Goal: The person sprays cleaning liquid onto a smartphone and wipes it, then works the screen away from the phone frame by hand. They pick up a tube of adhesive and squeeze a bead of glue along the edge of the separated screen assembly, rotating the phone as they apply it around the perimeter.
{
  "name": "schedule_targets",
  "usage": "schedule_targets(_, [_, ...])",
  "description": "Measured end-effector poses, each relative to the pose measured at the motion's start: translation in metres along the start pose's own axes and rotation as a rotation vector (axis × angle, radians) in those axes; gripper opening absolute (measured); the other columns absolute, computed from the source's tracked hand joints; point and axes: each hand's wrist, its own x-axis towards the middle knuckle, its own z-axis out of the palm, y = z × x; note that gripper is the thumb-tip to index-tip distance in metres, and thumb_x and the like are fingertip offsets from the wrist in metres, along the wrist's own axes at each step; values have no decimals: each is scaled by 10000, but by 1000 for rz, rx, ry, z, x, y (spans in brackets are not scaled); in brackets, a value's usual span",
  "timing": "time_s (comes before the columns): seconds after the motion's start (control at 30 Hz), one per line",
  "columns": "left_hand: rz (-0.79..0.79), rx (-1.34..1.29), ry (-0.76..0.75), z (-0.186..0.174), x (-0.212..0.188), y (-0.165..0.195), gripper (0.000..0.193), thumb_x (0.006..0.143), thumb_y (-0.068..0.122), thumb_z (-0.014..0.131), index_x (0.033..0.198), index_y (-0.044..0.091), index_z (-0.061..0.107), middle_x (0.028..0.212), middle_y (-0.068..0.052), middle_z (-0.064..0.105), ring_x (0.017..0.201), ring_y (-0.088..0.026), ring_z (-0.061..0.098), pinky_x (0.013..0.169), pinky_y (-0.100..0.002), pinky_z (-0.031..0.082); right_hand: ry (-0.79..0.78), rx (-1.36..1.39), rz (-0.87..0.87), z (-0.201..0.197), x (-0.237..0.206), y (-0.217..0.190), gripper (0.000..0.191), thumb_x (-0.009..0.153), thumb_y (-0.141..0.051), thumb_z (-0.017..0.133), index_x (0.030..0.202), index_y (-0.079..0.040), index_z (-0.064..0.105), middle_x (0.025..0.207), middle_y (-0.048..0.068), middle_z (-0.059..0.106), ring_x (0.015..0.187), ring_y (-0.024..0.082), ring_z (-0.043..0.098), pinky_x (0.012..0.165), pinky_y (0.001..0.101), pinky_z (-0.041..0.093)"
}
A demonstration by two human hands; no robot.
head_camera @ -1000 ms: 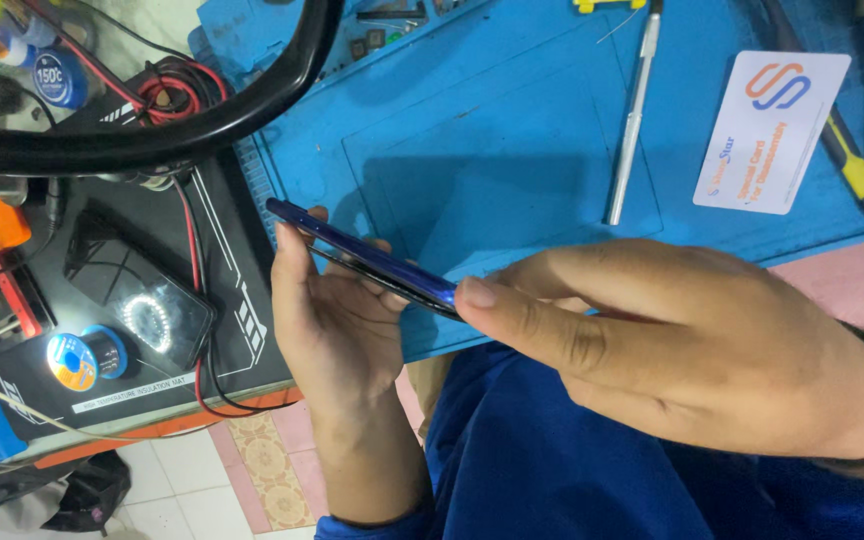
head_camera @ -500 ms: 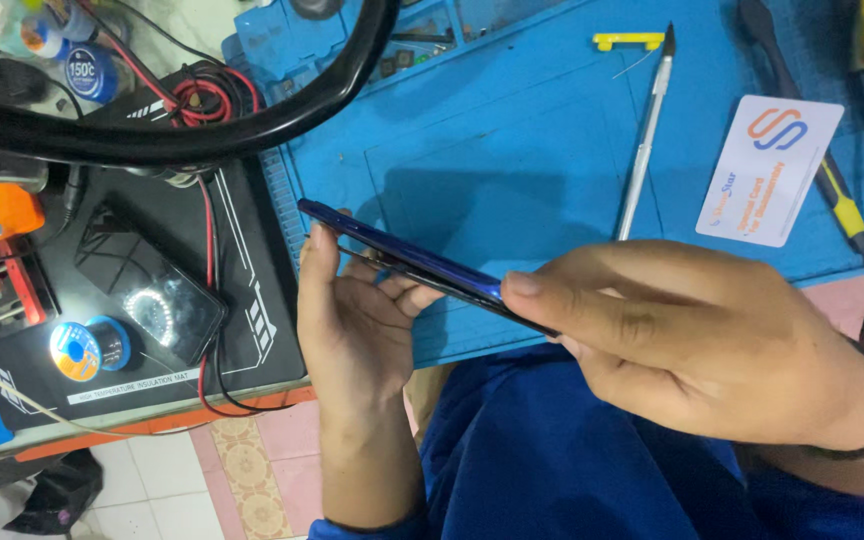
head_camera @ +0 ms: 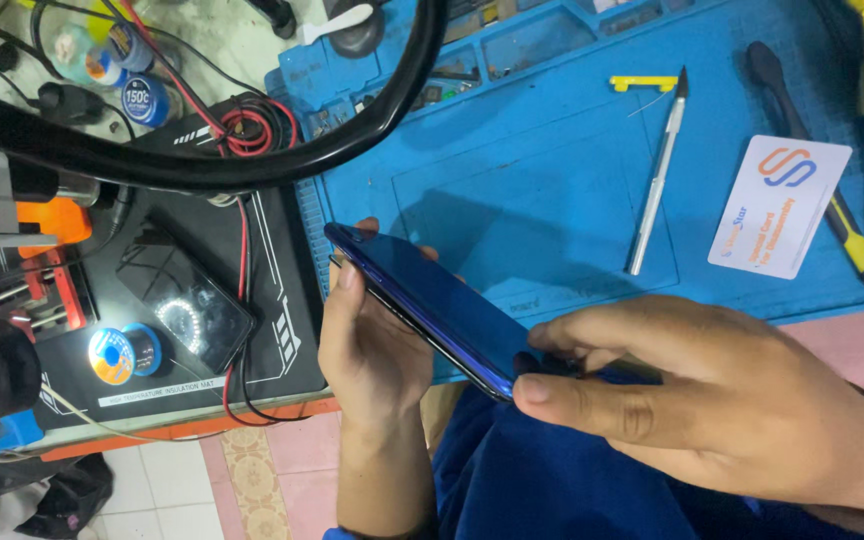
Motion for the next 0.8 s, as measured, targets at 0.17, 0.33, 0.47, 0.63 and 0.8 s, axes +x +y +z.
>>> schedule_targets(0.17, [10, -26, 32, -5, 2, -5, 382, 1080, 248, 545, 1409, 58, 506, 1164, -173, 672, 1129, -289, 687, 964, -490, 571, 28, -66, 22, 0, -4, 5, 557, 821, -85, 775, 1351, -198, 646, 1245, 115, 651, 949, 197, 711, 799, 281, 592])
schedule_targets(0.33, [25, 12, 54, -6, 4, -6, 374, 1101, 266, 570, 1419, 93, 476, 1144, -198, 678, 991, -257, 672, 825, -388, 564, 155, -163, 33, 5, -5, 16, 534, 822, 0, 725, 1323, -151, 620, 1190, 112, 660, 947, 209, 723, 814, 297, 600])
schedule_targets(0.47, [37, 94, 132, 0, 5, -6, 397, 1051, 291, 578, 1370, 94, 446, 1151, -161, 645, 971, -245, 682, 811, -396, 598, 189, -197, 146, 9, -6, 23, 516, 824, 6, 737, 1314, -131, 655, 1151, 91, 712, 850, 187, 720, 718, 277, 579])
schedule_targets(0.63, [46, 116, 166, 6, 8, -5, 399, 1042, 288, 600, 1331, 74, 427, 1142, -136, 597, 963, -240, 668, 836, -422, 612, 256, -278, 95, 12, -2, 25, 508, 803, -98, 775, 1291, -99, 635, 1134, 128, 686, 869, 227, 707, 720, 304, 567])
schedule_targets(0.8, [89, 135, 223, 8, 11, -5, 410, 1042, 256, 631, 1342, 80, 413, 1128, -108, 584, 961, -244, 647, 838, -453, 612, 405, -510, 129, 35, 5, 20, 519, 772, -168, 836, 1234, -34, 640, 1079, 168, 706, 887, 316, 697, 748, 392, 563])
